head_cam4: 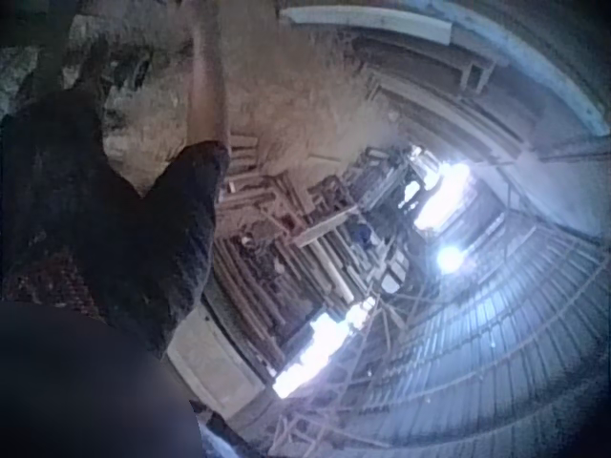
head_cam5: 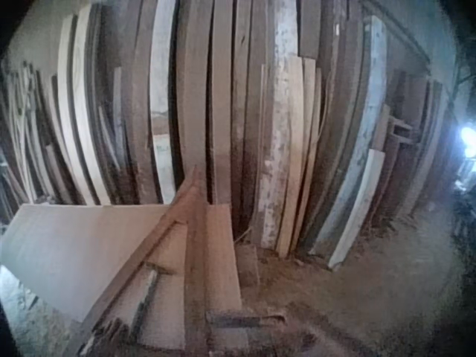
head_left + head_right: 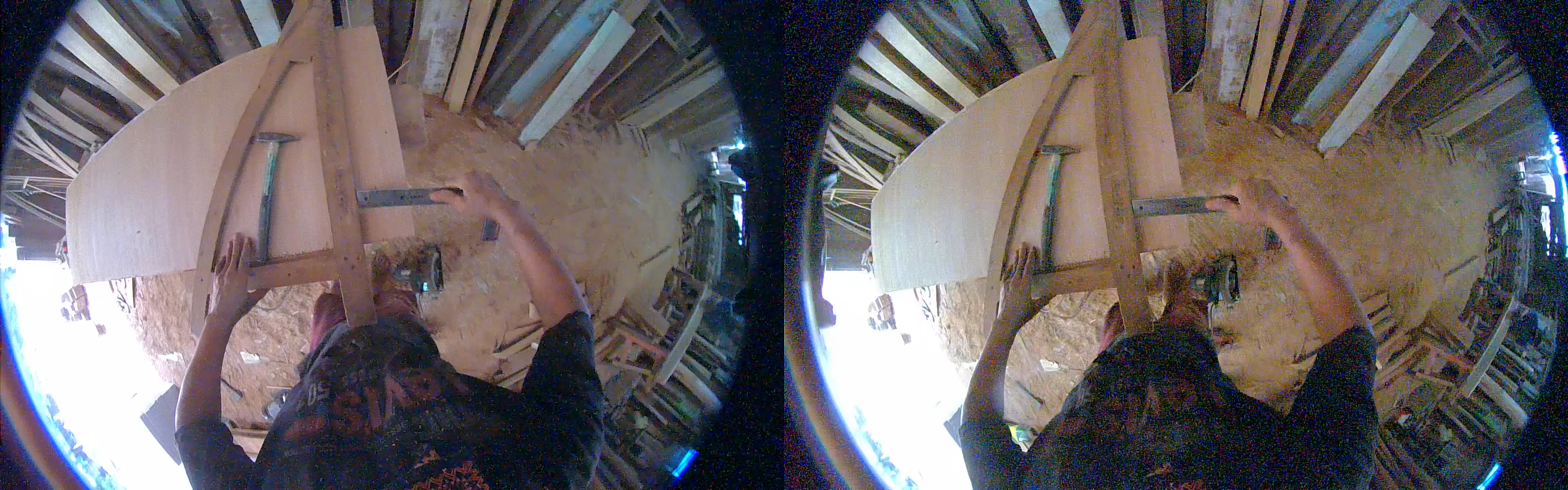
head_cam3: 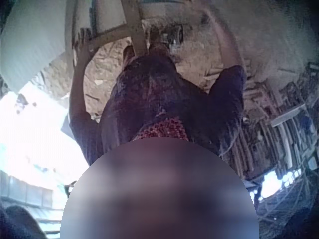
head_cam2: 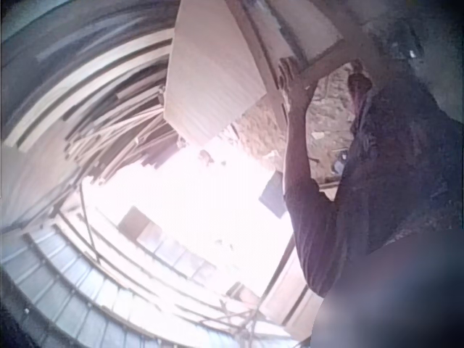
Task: The person assembles a wooden frame by placing a thin strip along the edge of a large board, tapping it with a hammer, and using a square to check alignment. They repeatedly adjust the strip and tap it into place.
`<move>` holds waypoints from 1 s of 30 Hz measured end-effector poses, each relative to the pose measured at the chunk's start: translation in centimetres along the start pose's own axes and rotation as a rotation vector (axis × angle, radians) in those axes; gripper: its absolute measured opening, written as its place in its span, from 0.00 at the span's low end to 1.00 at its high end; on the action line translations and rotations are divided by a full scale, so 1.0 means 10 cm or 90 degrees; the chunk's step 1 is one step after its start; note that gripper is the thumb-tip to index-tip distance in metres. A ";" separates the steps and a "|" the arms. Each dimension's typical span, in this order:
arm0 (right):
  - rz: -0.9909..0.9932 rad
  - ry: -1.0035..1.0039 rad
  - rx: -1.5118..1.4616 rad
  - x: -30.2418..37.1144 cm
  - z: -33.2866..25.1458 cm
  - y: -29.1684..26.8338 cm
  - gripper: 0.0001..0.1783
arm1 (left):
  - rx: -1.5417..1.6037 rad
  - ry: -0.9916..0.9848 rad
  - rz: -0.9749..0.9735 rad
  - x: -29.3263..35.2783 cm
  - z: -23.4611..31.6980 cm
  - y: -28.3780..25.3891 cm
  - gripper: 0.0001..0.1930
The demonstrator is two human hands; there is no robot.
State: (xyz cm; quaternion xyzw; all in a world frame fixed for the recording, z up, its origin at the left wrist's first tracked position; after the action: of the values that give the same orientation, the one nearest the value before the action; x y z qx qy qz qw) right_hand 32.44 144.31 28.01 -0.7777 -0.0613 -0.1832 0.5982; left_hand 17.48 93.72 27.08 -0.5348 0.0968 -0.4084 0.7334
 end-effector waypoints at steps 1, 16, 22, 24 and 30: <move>0.006 -0.009 0.021 -0.02 0.00 -0.03 0.26 | 0.001 -0.002 0.002 0.00 0.00 0.00 0.55; 0.015 -0.072 0.014 -0.08 0.04 0.03 0.27 | -0.026 -0.013 -0.003 -0.01 -0.03 0.00 0.56; 0.029 -0.054 0.023 0.15 -0.04 0.13 0.27 | -0.002 -0.048 0.005 0.01 -0.03 -0.01 0.56; 0.022 -0.032 0.024 0.20 -0.05 0.14 0.27 | -0.018 -0.036 0.009 0.02 -0.02 -0.01 0.56; -0.009 0.020 0.016 0.23 -0.07 0.13 0.26 | -0.024 0.014 0.026 0.02 -0.13 0.12 0.52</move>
State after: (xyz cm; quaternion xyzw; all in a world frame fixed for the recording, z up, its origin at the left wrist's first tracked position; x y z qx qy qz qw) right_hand 34.83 143.01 27.79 -0.7668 -0.0595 -0.1987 0.6075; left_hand 17.48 92.72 25.56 -0.5421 0.1235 -0.3973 0.7301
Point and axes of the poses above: each hand's wrist, its own x-axis away from the middle knuckle, its own y-axis out of the palm, z = x × y, the point moved 2 cm from there along -x, towards the middle knuckle, and after that the axes turned 15 degrees about x, right-handed, at the moved point
